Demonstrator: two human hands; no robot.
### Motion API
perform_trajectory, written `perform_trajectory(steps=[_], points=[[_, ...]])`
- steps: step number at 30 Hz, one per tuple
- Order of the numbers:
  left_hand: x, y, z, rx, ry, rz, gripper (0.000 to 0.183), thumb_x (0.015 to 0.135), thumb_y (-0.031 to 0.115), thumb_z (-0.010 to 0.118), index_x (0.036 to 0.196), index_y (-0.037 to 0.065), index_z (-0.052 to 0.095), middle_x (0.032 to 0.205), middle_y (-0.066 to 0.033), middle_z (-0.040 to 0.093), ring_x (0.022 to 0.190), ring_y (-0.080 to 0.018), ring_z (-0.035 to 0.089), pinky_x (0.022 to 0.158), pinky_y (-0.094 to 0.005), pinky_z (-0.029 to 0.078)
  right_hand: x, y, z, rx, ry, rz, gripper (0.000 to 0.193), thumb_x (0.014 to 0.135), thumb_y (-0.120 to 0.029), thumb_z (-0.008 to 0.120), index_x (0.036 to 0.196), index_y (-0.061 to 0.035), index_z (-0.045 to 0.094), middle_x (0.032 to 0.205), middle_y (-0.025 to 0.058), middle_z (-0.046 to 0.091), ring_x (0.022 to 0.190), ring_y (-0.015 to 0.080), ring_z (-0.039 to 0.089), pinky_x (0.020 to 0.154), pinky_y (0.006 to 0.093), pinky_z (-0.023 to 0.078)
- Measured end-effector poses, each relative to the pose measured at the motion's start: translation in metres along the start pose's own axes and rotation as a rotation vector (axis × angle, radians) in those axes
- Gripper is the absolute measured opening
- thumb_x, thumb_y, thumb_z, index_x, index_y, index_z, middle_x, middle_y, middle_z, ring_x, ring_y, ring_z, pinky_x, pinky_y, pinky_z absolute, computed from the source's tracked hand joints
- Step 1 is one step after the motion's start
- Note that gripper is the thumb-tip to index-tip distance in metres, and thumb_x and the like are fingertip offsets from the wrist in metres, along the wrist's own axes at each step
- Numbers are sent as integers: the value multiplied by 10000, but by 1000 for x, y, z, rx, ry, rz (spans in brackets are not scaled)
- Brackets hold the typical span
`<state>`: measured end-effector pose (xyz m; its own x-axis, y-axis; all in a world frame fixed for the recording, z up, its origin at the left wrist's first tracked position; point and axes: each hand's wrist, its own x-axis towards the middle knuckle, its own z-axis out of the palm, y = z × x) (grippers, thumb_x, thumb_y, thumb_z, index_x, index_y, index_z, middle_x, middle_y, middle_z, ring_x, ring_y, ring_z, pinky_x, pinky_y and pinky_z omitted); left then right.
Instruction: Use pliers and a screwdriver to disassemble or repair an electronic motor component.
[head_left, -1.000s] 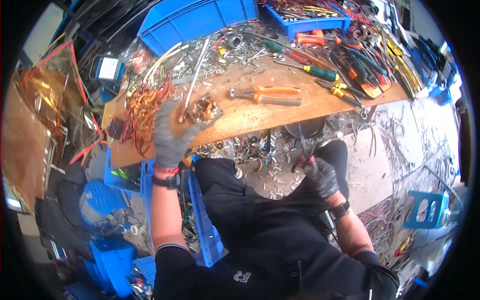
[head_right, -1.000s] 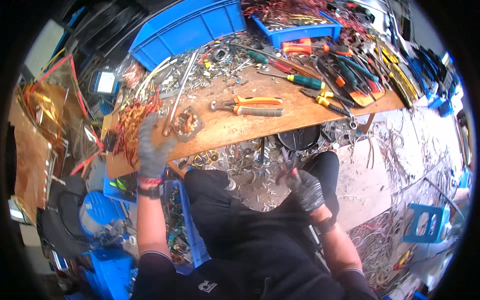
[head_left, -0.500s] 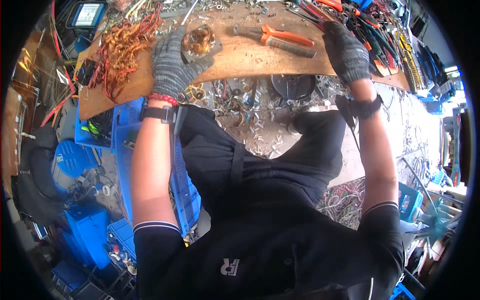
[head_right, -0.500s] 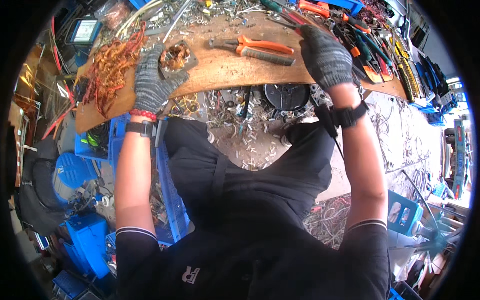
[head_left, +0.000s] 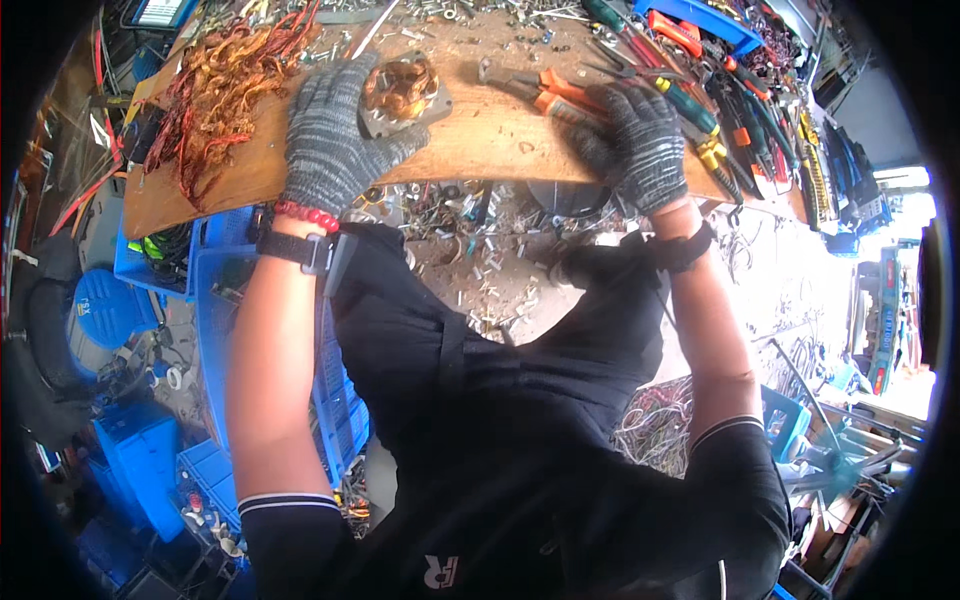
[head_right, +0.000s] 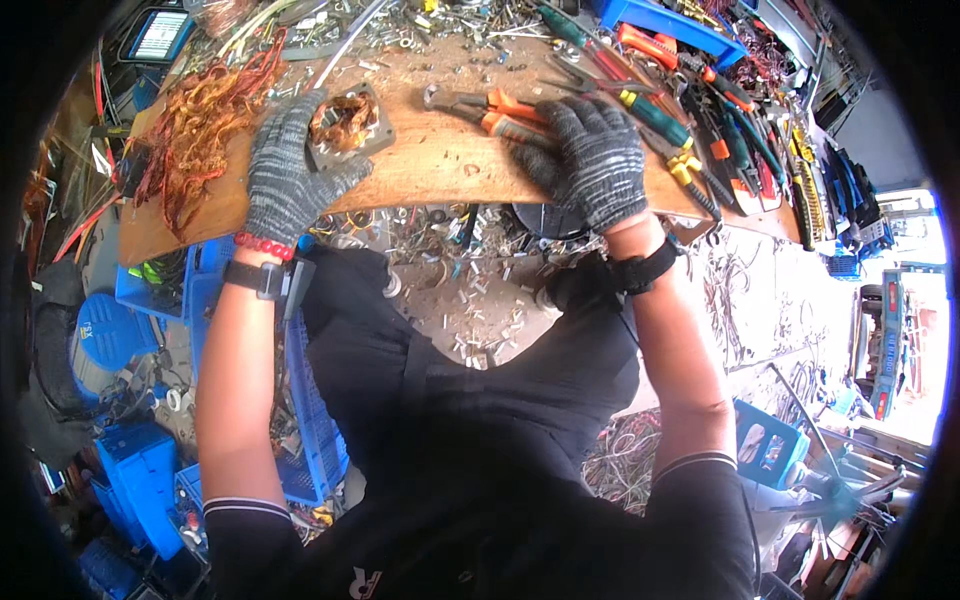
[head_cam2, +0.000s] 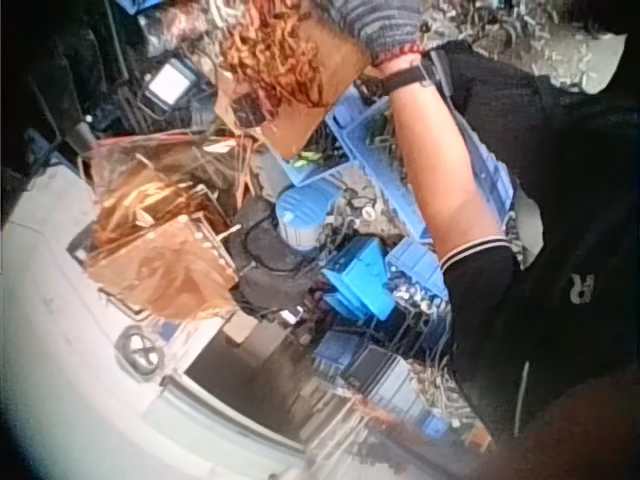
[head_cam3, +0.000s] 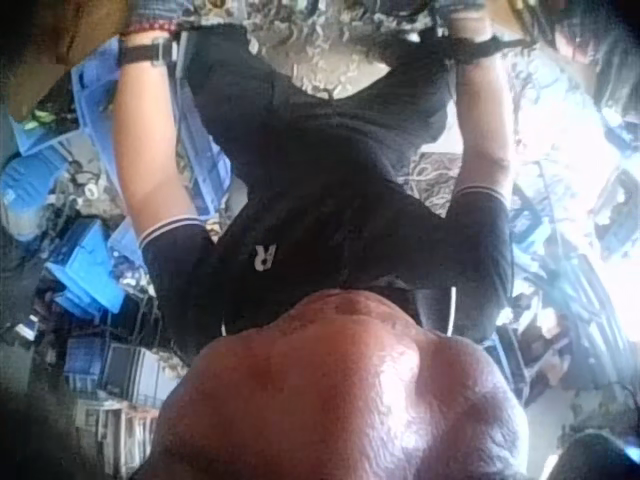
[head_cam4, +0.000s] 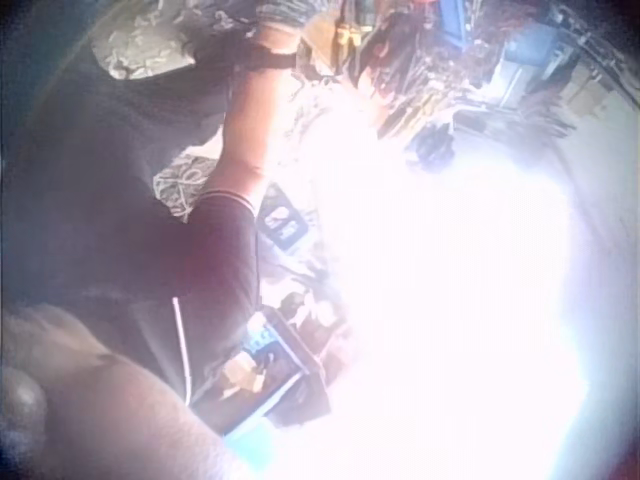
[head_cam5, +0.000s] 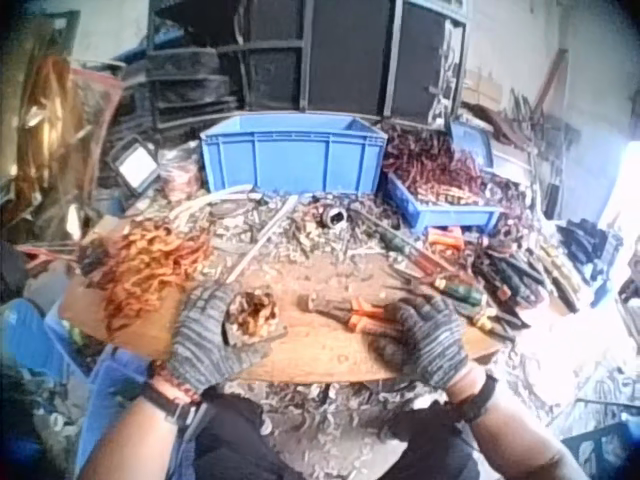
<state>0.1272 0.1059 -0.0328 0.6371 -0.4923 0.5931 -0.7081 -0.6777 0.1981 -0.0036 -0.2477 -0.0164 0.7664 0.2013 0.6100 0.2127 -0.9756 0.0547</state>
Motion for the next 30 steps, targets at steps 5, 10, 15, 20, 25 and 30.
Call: perform_trajectory(steps=[5, 10, 15, 20, 25, 30], points=[[-2, 4, -3, -22, 14, -19, 938, 685, 425, 978, 1455, 62, 583, 1409, -204, 638, 1321, -397, 582, 1166, -515, 428, -6, -5, 1, -15, 6, 87, 555, 814, -444, 852, 1252, -127, 729, 1222, 133, 730, 1197, 403, 637, 1036, 545, 473], [-2, 9, -7, 24, 28, -6, 969, 648, 453, 985, 1444, 60, 597, 1381, -204, 646, 1312, -411, 572, 1177, -537, 400, -13, -5, 5, -142, 93, 365, 563, 791, -462, 864, 1232, -135, 737, 1143, 136, 725, 1108, 401, 639, 1000, 547, 473], [-2, 11, -11, 27, 17, 5, 975, 644, 436, 983, 1451, 49, 595, 1362, -211, 650, 1334, -422, 547, 1184, -553, 377, -16, -4, 9, -161, 119, 475, 597, 799, -465, 857, 1285, -150, 714, 1151, 127, 710, 1142, 386, 617, 1023, 544, 458], [1, 18, -13, 18, 4, -33, 971, 650, 546, 938, 1442, 96, 601, 1319, -199, 668, 1294, -407, 578, 1188, -594, 337, -17, -4, 6, -95, 211, 449, 574, 808, -473, 857, 1266, -160, 707, 1152, 111, 707, 1136, 352, 619, 1008, 519, 443], [8, 52, 0, -155, 32, 40, 993, 661, 581, 938, 1462, 104, 597, 1255, -169, 675, 1178, -365, 603, 1105, -553, 393, -21, -1, 7, 20, 289, 439, 574, 797, -440, 878, 1256, -143, 704, 1129, 100, 713, 1102, 342, 634, 982, 504, 447], [26, 88, 19, -164, -21, 69, 1055, 657, 490, 973, 1531, 96, 533, 1285, -177, 667, 1202, -386, 593, 1102, -529, 416, -23, 2, 9, 106, 302, 451, 574, 767, -387, 908, 1234, -120, 710, 1103, 87, 716, 1067, 340, 640, 959, 491, 457]])
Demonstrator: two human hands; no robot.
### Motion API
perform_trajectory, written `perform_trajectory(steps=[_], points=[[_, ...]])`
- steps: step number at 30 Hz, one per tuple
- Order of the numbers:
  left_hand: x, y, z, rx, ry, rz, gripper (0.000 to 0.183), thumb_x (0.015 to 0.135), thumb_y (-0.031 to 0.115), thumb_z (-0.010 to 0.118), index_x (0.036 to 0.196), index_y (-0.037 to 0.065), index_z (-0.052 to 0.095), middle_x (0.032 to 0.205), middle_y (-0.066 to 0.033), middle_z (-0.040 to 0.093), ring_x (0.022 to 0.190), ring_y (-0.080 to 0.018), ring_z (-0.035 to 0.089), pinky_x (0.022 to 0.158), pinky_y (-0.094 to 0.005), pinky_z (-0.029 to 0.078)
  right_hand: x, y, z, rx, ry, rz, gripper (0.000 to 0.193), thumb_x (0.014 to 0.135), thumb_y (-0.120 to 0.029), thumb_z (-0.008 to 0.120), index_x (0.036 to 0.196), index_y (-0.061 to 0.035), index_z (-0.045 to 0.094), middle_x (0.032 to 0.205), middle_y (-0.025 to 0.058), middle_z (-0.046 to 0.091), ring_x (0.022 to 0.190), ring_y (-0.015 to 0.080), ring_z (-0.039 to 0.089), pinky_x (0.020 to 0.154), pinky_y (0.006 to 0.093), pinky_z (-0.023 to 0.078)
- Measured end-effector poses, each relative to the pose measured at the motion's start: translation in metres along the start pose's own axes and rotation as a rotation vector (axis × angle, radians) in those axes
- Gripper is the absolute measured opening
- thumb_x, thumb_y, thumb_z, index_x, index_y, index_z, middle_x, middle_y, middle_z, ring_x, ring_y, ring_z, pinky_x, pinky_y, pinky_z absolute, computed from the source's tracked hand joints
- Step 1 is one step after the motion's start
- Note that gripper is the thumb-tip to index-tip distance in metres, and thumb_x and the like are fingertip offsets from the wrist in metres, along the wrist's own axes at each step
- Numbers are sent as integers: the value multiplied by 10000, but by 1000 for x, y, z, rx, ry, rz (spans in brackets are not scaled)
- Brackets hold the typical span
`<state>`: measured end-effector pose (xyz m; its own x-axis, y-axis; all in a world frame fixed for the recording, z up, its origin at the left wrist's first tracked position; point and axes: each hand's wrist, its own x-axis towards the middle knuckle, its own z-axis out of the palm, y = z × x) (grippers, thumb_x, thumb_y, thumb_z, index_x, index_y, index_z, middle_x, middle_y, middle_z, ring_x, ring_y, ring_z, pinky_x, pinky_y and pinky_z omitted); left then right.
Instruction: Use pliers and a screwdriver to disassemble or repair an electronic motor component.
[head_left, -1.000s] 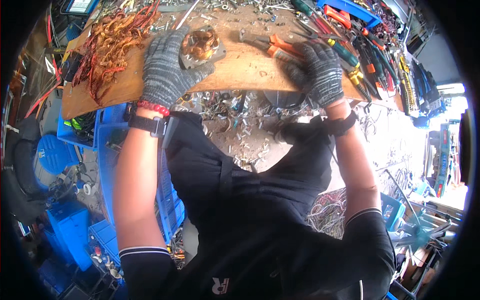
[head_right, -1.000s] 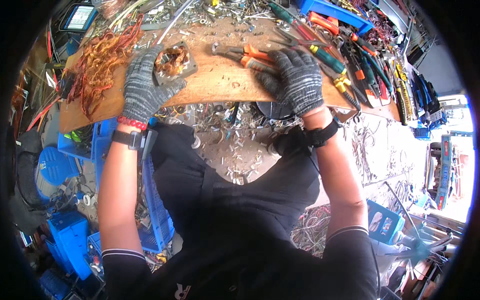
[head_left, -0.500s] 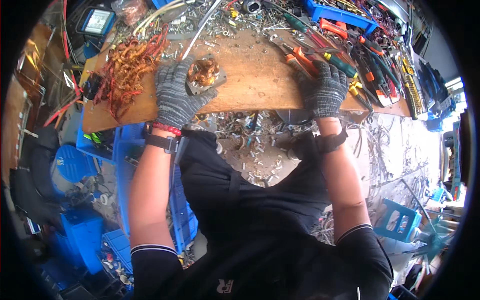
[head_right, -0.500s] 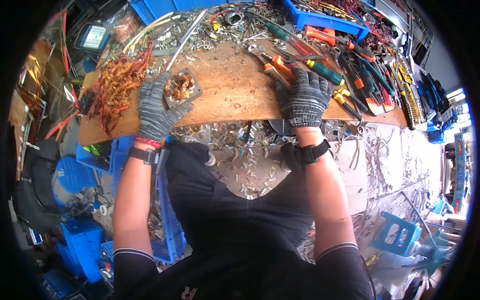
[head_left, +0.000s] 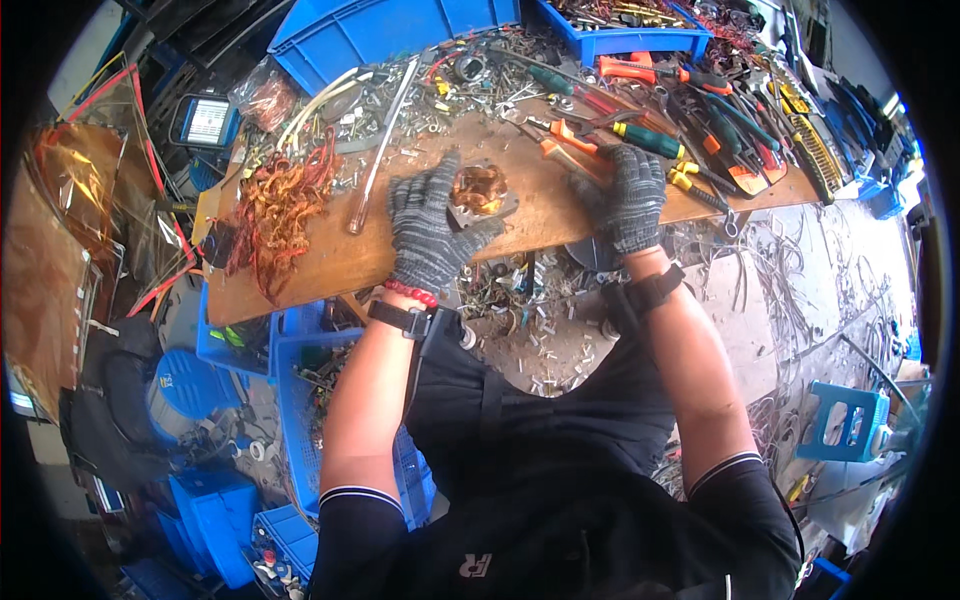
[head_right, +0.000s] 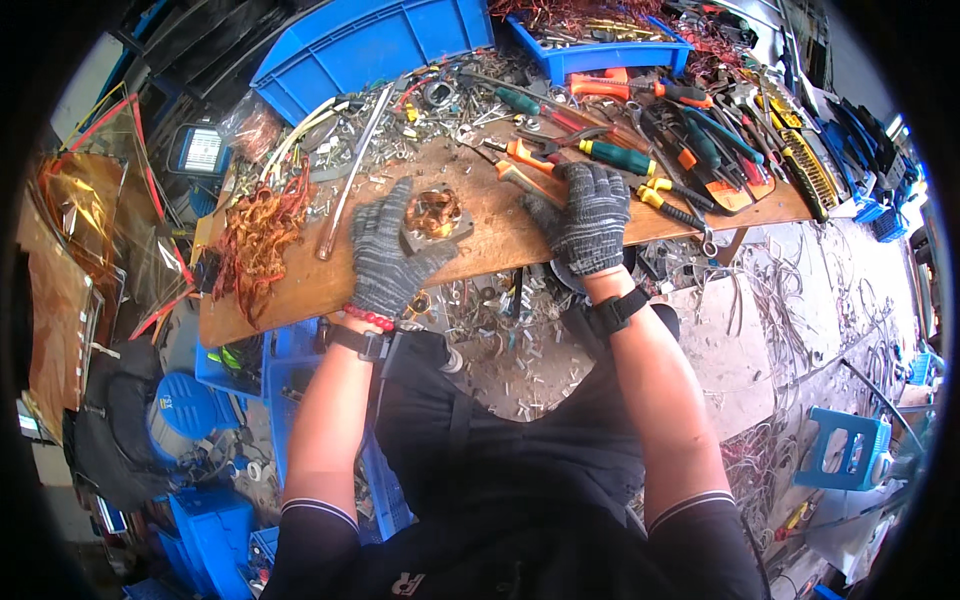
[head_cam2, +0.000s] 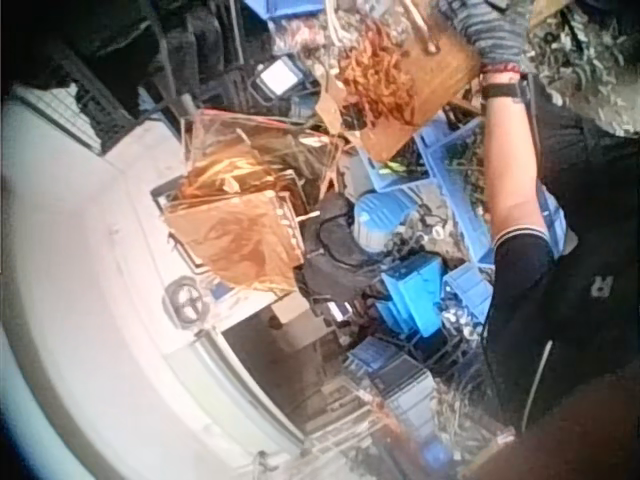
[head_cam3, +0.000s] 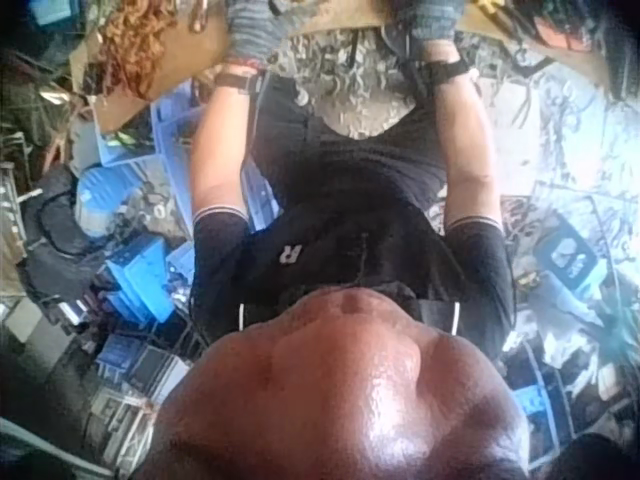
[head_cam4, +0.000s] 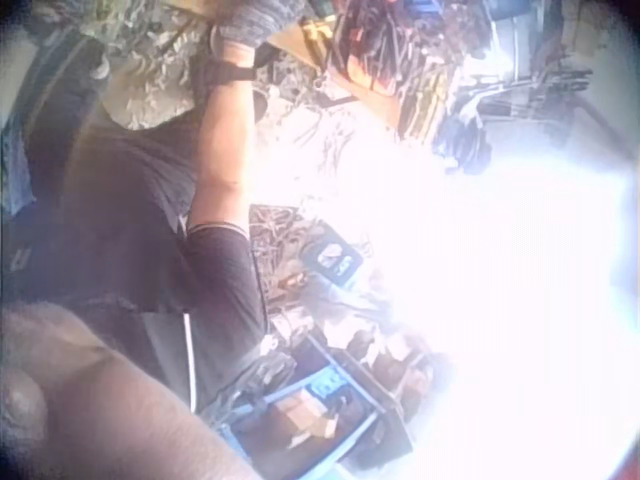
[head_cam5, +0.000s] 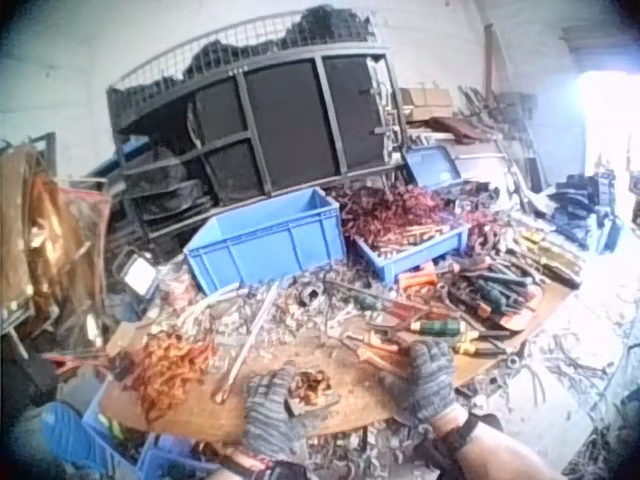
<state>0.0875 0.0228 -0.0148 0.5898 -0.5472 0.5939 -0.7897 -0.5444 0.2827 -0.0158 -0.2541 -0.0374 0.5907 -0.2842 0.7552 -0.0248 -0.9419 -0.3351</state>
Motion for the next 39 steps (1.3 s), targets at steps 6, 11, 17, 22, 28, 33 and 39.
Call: perform_trajectory(steps=[6, 11, 17, 22, 28, 33, 39], points=[[3, -2, 1, 27, -116, -70, 1127, 664, 528, 956, 1567, 67, 465, 1442, -216, 584, 1366, -416, 513, 1205, -575, 312, 2, -2, -1, -27, -48, 18, 518, 800, -421, 862, 1212, -144, 715, 1089, 109, 694, 1066, 353, 630, 964, 511, 455], [-21, -1, -6, -82, 153, -11, 981, 758, 513, 920, 1522, 45, 519, 1496, -206, 559, 1399, -403, 493, 1190, -546, 370, 2, -7, 1, -190, -128, 104, 516, 812, -465, 832, 1201, -147, 714, 1133, 118, 687, 1100, 359, 628, 988, 533, 445], [-70, 56, -12, -394, 316, 73, 674, 918, 383, 826, 1416, -14, 603, 1411, -183, 657, 1285, -342, 621, 1133, -485, 463, 4, -7, 2, -96, 4, 43, 456, 801, -395, 849, 1151, -130, 722, 1140, 115, 698, 1130, 348, 629, 978, 524, 457], [-115, 112, 38, -1881, -229, -739, 581, 1058, 465, 631, 1396, -7, 623, 1319, -182, 704, 1206, -340, 680, 1099, -508, 512, 1, -3, -2, -70, 52, -72, 381, 819, -329, 863, 1088, -101, 721, 1127, 125, 694, 1088, 367, 631, 961, 504, 474], [-133, 111, 75, -2462, -175, -1013, 613, 1082, 565, 547, 1343, 19, 647, 1294, -199, 711, 1197, -370, 683, 1091, -556, 518, 5, -8, -5, 38, 175, -93, 404, 816, -282, 882, 1132, -97, 711, 1126, 136, 683, 1107, 370, 621, 996, 498, 469], [-141, 99, 71, -2392, -69, -1024, 609, 1062, 577, 577, 1328, 34, 651, 1273, -203, 718, 1189, -388, 679, 1092, -583, 513, -16, -38, -32, 131, 201, 26, 360, 846, -145, 842, 1158, -55, 687, 1178, 161, 673, 1090, 356, 645, 986, 470, 498], [-155, 109, 74, -1982, -61, -907, 579, 1064, 470, 636, 1402, 0, 616, 1350, -142, 684, 1235, -280, 644, 1110, -443, 505, -119, -97, -41, 904, -350, 562, 220, 894, -83, 806, 1065, -9, 689, 946, 142, 677, 861, 296, 654, 829, 396, 540]])
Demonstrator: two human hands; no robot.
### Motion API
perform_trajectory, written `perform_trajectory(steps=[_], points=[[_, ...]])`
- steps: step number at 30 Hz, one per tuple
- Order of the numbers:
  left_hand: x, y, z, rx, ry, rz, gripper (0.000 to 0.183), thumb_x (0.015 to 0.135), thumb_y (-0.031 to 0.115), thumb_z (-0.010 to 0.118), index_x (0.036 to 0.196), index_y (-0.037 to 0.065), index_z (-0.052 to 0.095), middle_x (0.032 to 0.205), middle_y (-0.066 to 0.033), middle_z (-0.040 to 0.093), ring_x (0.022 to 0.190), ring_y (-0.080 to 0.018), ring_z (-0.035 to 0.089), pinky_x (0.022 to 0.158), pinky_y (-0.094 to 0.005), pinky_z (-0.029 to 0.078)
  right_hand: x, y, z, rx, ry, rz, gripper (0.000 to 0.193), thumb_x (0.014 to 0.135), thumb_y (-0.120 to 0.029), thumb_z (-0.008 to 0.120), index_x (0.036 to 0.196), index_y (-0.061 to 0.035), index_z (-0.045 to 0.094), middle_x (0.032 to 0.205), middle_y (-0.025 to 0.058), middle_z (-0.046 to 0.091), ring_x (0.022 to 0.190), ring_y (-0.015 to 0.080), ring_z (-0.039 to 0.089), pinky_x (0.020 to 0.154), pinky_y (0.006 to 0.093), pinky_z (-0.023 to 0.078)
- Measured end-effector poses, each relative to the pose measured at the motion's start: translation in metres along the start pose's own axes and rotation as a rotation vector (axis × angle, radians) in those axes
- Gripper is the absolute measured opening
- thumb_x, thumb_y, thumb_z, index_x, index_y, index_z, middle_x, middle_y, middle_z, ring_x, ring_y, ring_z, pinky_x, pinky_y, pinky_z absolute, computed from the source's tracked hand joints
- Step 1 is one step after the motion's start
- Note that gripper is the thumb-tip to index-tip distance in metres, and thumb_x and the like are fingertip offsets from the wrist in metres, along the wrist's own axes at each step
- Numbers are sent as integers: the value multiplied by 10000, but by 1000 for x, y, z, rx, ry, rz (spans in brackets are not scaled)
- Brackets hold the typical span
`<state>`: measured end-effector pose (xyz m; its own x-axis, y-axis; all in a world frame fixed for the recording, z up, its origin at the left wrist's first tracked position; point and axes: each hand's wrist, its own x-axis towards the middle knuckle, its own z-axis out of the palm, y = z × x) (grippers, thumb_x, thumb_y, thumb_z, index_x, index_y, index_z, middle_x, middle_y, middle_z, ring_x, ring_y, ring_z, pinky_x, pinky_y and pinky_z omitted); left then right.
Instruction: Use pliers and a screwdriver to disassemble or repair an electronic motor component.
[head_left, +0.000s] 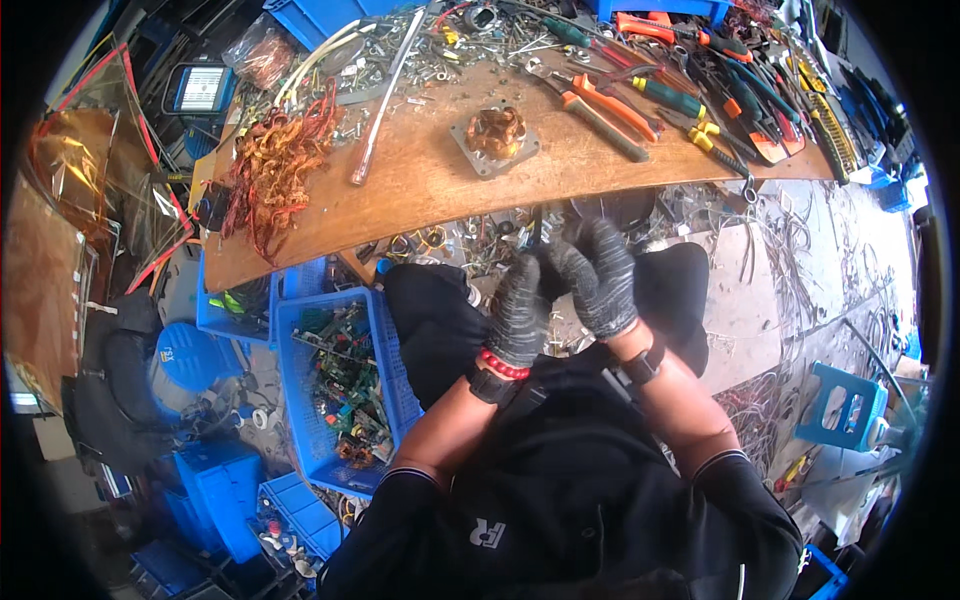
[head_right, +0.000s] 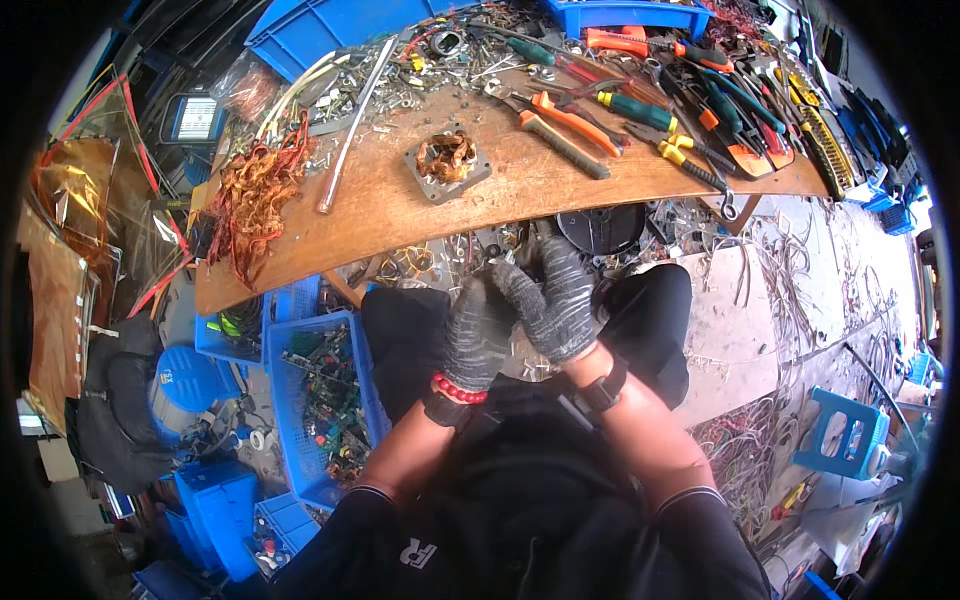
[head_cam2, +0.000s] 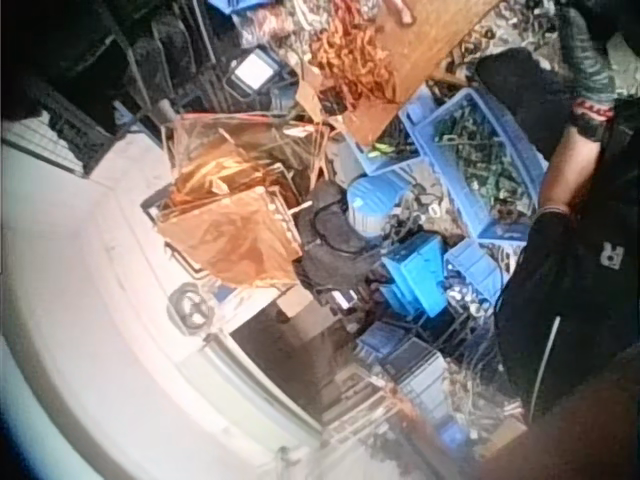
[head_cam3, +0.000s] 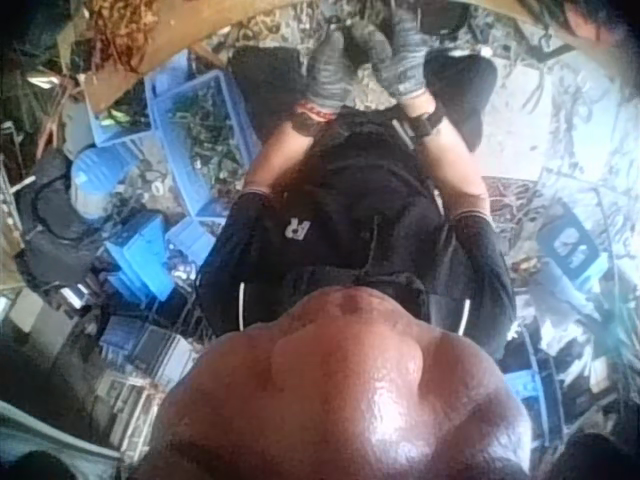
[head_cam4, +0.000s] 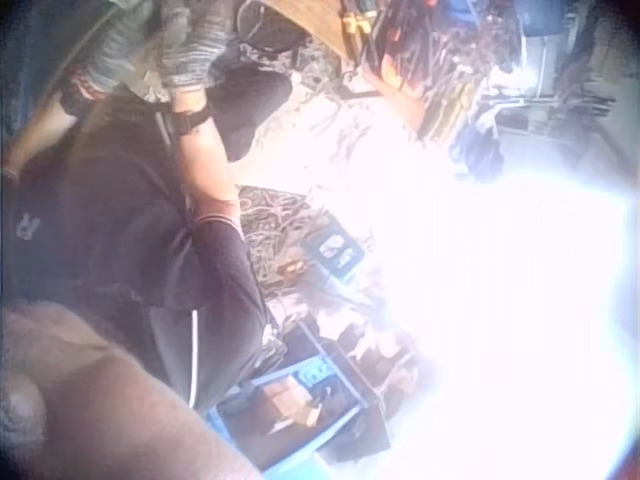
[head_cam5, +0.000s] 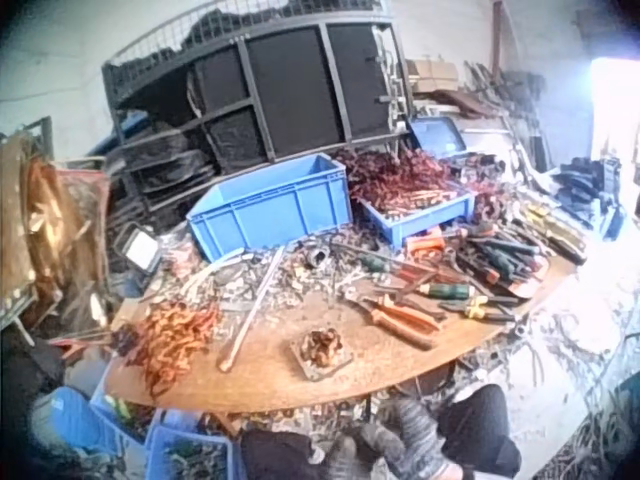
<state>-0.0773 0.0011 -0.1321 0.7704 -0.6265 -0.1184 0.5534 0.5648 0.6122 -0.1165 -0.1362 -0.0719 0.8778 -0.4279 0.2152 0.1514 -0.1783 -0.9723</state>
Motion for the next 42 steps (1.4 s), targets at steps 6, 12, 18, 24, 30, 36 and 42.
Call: perform_trajectory(steps=[6, 12, 18, 24, 30, 36, 42], points=[[-12, -5, 8, 790, -74, 180, 408, 1133, 264, 539, 1438, 5, 621, 1455, -113, 638, 1325, -235, 602, 1142, -381, 480, -14, 50, -14, -15, 91, -19, 190, 1032, -120, 629, 1159, -30, 737, 1099, 194, 741, 962, 357, 713, 864, 409, 572], [-13, -9, 4, 1342, -444, 206, 583, 1090, 224, 493, 1646, 84, 391, 1701, -115, 394, 1556, -247, 388, 1281, -420, 319, -8, 80, -51, -457, 88, -35, 272, 1063, -217, 595, 1082, 16, 736, 1004, 264, 721, 907, 422, 685, 818, 460, 538], [-68, 21, -17, 345, -208, -490, 537, 1129, 249, 459, 1630, 62, 406, 1624, -216, 484, 1491, -342, 486, 1260, -548, 348, -9, 105, -82, -316, 247, 357, 365, 1006, -339, 696, 1092, 8, 771, 975, 257, 755, 869, 377, 723, 808, 437, 549], [-124, 90, -37, 396, 131, -257, 401, 1124, 257, 504, 1411, -11, 586, 1348, -280, 675, 1208, -383, 700, 1061, -485, 555, 9, 136, -123, -499, 414, 168, 311, 1004, -294, 718, 983, 13, 764, 806, 108, 718, 737, 211, 637, 715, 384, 519], [-217, 121, -93, 1066, 537, -267, 186, 1074, 171, 565, 1119, 33, 681, 1015, -67, 729, 900, -186, 703, 837, -336, 565, 17, 151, -109, -634, 64, -177, 119, 977, -101, 630, 993, -67, 743, 863, 143, 725, 823, 298, 720, 736, 410, 561], [-290, 86, -104, 1553, 389, -569, 168, 955, 144, 636, 985, -20, 656, 905, -137, 694, 837, -249, 671, 765, -396, 532, 12, 149, -68, -568, -37, -62, 182, 896, -193, 763, 1050, -98, 776, 962, 125, 762, 929, 299, 726, 840, 392, 574], [-285, 64, -97, 1525, 481, -501, 237, 883, 223, 687, 848, -11, 684, 713, -165, 668, 708, -289, 708, 647, -439, 522, 12, 143, -53, -64, 19, 381, 331, 1004, -282, 730, 1172, -3, 791, 1002, 37, 768, 898, 102, 617, 819, 312, 513]])
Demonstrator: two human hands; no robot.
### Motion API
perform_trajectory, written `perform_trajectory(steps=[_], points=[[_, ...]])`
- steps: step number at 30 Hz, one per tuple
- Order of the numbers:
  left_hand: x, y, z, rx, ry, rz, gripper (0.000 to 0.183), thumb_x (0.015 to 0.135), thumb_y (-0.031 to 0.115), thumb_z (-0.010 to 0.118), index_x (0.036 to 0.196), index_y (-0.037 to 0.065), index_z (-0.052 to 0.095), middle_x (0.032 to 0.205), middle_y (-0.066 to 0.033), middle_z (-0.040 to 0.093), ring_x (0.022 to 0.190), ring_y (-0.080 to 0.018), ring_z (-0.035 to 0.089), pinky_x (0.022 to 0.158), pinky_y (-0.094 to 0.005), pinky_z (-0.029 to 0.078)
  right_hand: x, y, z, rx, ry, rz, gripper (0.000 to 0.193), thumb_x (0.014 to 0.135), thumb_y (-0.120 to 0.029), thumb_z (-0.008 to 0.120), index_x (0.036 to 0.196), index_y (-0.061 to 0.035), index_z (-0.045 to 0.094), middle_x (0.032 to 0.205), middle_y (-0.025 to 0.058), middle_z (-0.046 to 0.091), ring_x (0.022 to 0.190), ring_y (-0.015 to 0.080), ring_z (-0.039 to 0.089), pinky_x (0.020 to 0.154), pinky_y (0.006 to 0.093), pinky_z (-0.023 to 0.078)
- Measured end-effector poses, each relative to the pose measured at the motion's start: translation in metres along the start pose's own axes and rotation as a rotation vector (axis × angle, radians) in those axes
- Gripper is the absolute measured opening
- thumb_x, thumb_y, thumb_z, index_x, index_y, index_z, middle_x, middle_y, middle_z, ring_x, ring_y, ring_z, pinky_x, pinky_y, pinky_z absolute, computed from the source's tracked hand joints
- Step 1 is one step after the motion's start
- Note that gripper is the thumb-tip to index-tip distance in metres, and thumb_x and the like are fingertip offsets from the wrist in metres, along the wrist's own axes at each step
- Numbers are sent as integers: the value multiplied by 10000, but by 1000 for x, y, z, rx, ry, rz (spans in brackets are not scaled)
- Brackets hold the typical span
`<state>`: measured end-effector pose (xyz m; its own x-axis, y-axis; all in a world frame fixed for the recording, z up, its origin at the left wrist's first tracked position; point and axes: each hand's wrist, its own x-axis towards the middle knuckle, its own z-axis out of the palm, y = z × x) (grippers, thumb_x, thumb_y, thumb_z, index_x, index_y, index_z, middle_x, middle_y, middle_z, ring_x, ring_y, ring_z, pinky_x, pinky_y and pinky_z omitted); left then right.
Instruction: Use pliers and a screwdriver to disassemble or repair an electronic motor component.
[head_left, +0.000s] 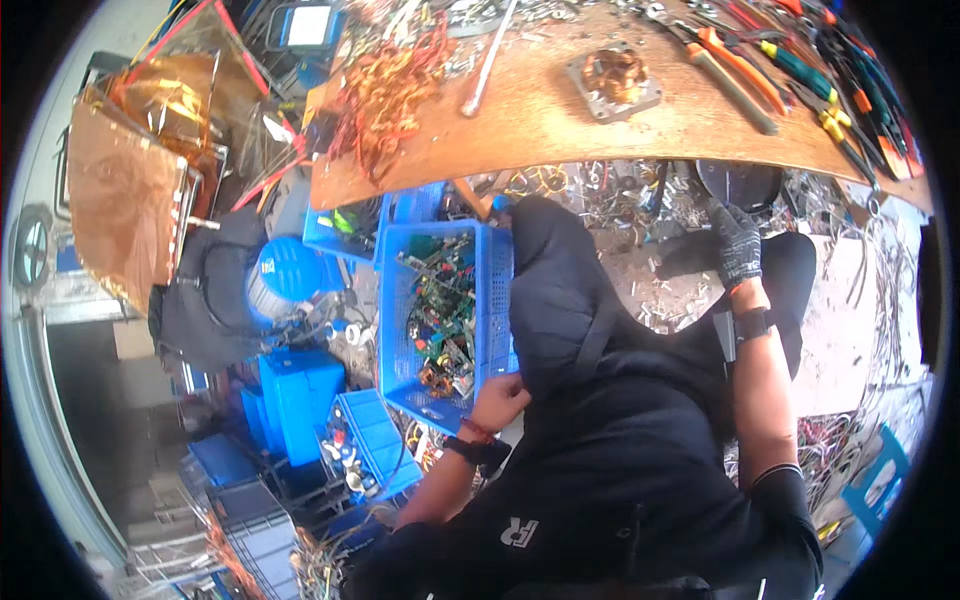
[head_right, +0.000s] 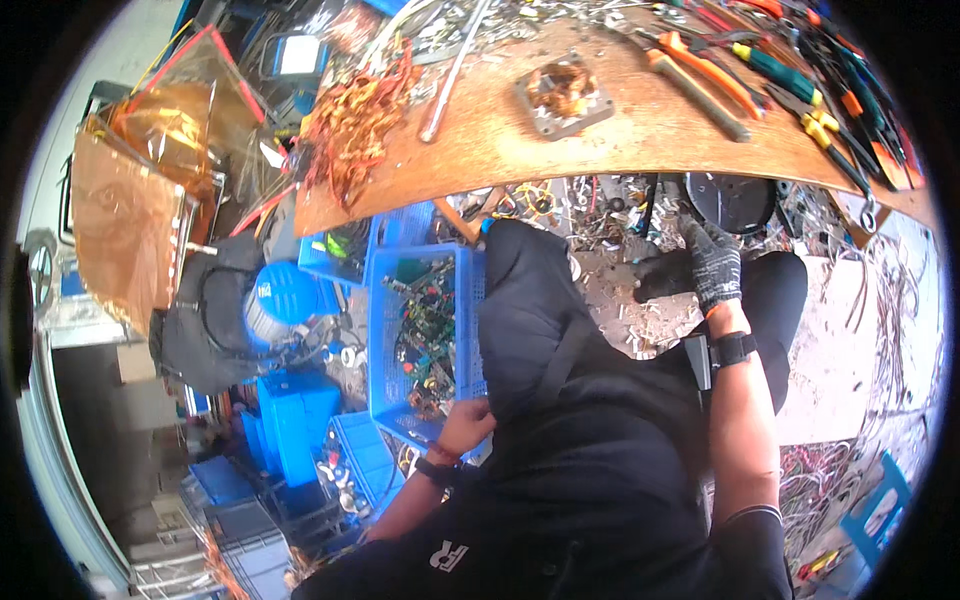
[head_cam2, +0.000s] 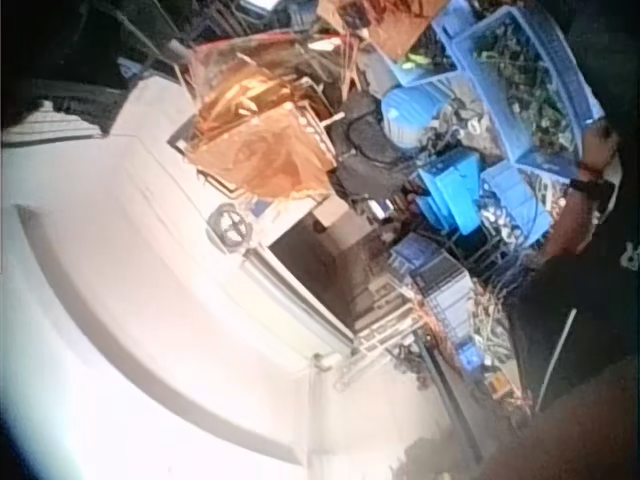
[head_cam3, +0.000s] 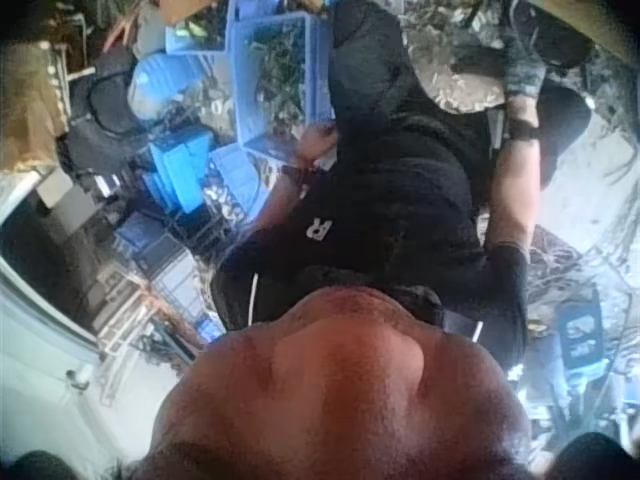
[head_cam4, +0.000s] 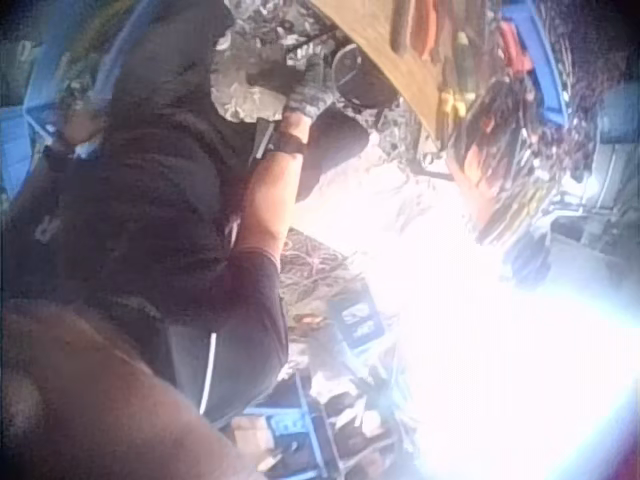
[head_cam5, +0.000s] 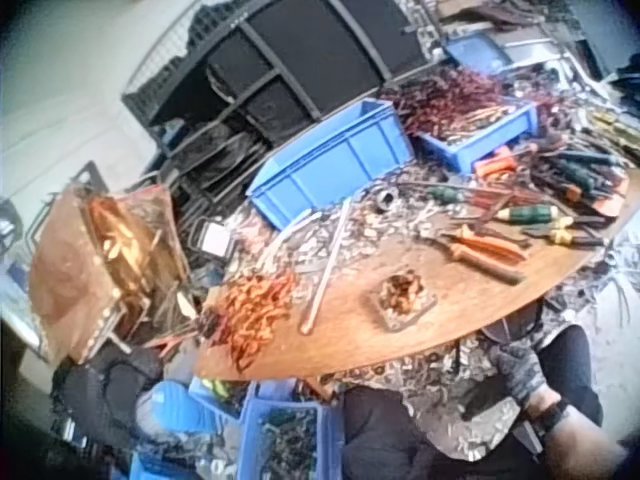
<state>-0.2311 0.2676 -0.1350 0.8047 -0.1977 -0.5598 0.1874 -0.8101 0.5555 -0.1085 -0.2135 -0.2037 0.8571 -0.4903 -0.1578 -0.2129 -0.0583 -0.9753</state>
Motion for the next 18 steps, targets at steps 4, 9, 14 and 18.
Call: perform_trajectory(steps=[4, 9, 14, 18], points=[[10, 22, 12, 191, 150, 133, 245, 908, 226, 718, 858, -13, 721, 683, -154, 664, 687, -238, 686, 640, -424, 513, 2, 11, 4, 179, -130, 189, 307, 971, -244, 750, 1188, -27, 738, 967, 81, 736, 879, 189, 706, 795, 354, 588], [16, 45, 30, -616, 362, 126, 244, 1009, 195, 683, 1068, -26, 768, 912, -83, 771, 869, -141, 686, 763, -362, 548, 11, 27, 15, -564, -80, -718, 474, 752, -29, 808, 1209, -129, 730, 956, 104, 728, 853, 288, 712, 704, 405, 600], [20, 41, 28, -658, 295, 118, 214, 1011, 152, 687, 1108, -27, 754, 1026, -40, 769, 949, -117, 666, 835, -329, 549, -3, 16, 12, 219, -101, 257, 368, 908, -265, 822, 1171, -20, 744, 915, 94, 705, 852, 223, 666, 765, 376, 557], [27, 33, 9, -462, 125, 91, 218, 1015, 187, 695, 1053, -26, 722, 969, -59, 757, 923, -110, 644, 818, -343, 541, -7, 7, 10, -155, -29, -87, 441, 978, -362, 770, 1200, 18, 750, 1020, 125, 738, 929, 195, 670, 829, 367, 555]])
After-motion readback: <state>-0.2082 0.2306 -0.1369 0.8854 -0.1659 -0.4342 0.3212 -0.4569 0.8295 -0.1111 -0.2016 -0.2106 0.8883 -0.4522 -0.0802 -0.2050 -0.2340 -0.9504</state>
